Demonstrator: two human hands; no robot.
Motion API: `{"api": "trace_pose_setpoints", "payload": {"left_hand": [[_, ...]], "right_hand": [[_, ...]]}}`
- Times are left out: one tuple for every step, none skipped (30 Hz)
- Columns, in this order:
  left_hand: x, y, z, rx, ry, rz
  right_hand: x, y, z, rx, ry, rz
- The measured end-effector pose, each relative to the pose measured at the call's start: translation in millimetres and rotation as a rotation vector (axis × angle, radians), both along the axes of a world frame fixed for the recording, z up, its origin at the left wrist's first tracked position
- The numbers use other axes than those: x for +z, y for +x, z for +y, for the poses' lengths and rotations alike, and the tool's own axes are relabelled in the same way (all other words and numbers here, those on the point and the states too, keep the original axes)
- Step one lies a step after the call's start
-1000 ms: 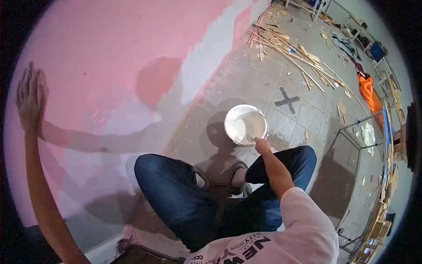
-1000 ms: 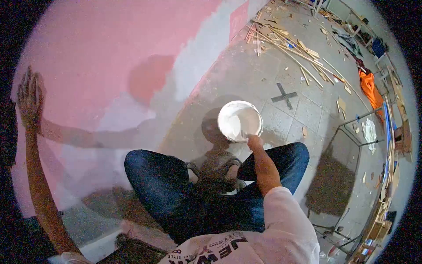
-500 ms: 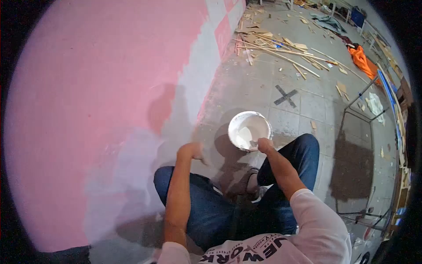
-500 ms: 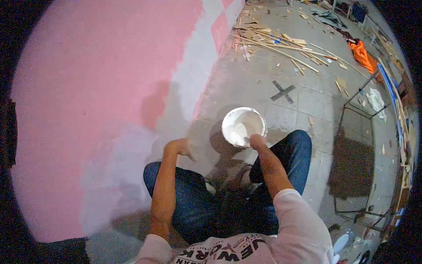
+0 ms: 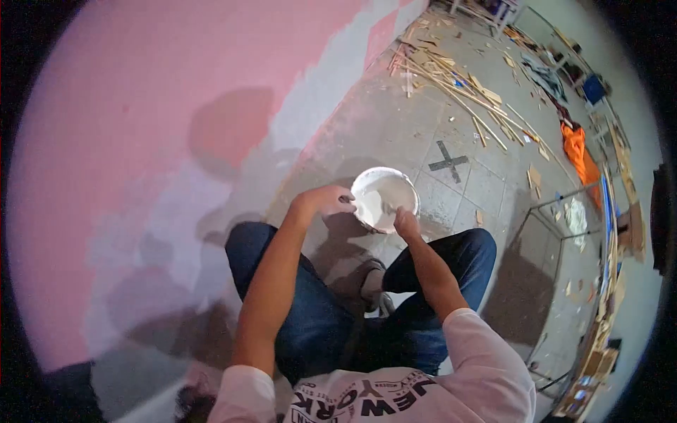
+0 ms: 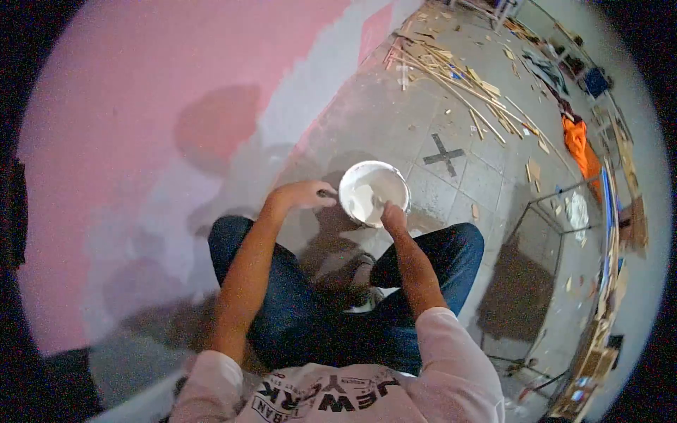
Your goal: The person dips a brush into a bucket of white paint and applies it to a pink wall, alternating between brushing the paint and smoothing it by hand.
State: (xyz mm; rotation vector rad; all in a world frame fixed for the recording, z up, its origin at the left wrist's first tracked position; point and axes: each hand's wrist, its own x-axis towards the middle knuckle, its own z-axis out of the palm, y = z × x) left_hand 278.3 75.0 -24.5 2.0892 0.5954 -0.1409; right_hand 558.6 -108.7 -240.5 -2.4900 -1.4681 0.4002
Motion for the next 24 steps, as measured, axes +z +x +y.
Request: {"api": "trace_pose_setpoints", "payload": {"left_hand": [[10, -4, 0, 0.03, -0.06, 0.107], [17, -5, 3, 0.051, -0.119, 0.215], [3, -15, 15, 0.028, 0.043, 0.134], [-11, -26, 24, 0.104, 0.191, 0.124], [-8, -36, 28, 0.18, 0.343, 0.115], [-7, -43, 32, 0.256, 0.498, 0.111], [-8, -48, 33, 0.271, 0.469, 0.101], [-10, -53, 33, 0.283, 0.444, 0.091], [-13, -58, 34, 0.294, 0.422, 0.081], [-16, -61, 32, 0.272, 0.337, 0.092], [-17, -61, 30, 0.25, 0.253, 0.103], [-17, -62, 29, 0.227, 0.172, 0.112], [-16, -63, 28, 0.211, 0.152, 0.138], [-11, -63, 26, 0.192, 0.132, 0.162], [-7, -63, 25, 0.17, 0.113, 0.186], [-2, -63, 24, 0.189, 0.143, 0.179], [-1, -63, 24, 0.209, 0.174, 0.171], [0, -62, 26, 0.23, 0.203, 0.164], [1, -61, 26, 0.222, 0.209, 0.14], [-6, -59, 31, 0.216, 0.216, 0.116], [-10, -57, 33, 0.212, 0.223, 0.093], [-9, -56, 32, 0.218, 0.225, 0.089], [-8, -54, 30, 0.223, 0.228, 0.085], [-6, -52, 30, 0.227, 0.233, 0.081]], "right_hand": [[-4, 2, 1, -0.023, 0.045, 0.012], [-10, 7, -1, 0.033, 0.007, -0.007], [-22, 12, -2, 0.082, -0.024, -0.022], [-34, 14, -5, 0.127, -0.052, -0.034], [-96, 39, -15, 0.342, -0.072, -0.122], [-81, 32, -14, 0.279, -0.095, -0.071], [-66, 23, -13, 0.214, -0.115, -0.018], [-48, 12, -13, 0.147, -0.133, 0.034], [-35, 4, -8, 0.106, -0.094, 0.031], [-24, -3, -3, 0.064, -0.055, 0.029], [-24, -6, 2, 0.021, -0.014, 0.028], [-23, -9, 6, 0.023, -0.021, 0.017], [-21, -9, 8, 0.021, -0.028, 0.006], [-22, -8, 9, 0.02, -0.035, -0.006], [-64, 13, 4, 0.207, -0.104, -0.079], [-106, 34, 0, 0.402, -0.153, -0.155], [-104, 33, 1, 0.591, -0.177, -0.222], [-105, 31, -2, 0.504, -0.047, -0.177], [-106, 28, -5, 0.426, 0.09, -0.127], [-81, 10, -3, 0.344, 0.223, -0.079], [-64, -4, 2, 0.312, 0.287, -0.122], [-58, -9, 5, 0.26, 0.262, -0.116], [-59, -9, 7, 0.207, 0.238, -0.111], [-60, -8, 9, 0.153, 0.215, -0.106]]}}
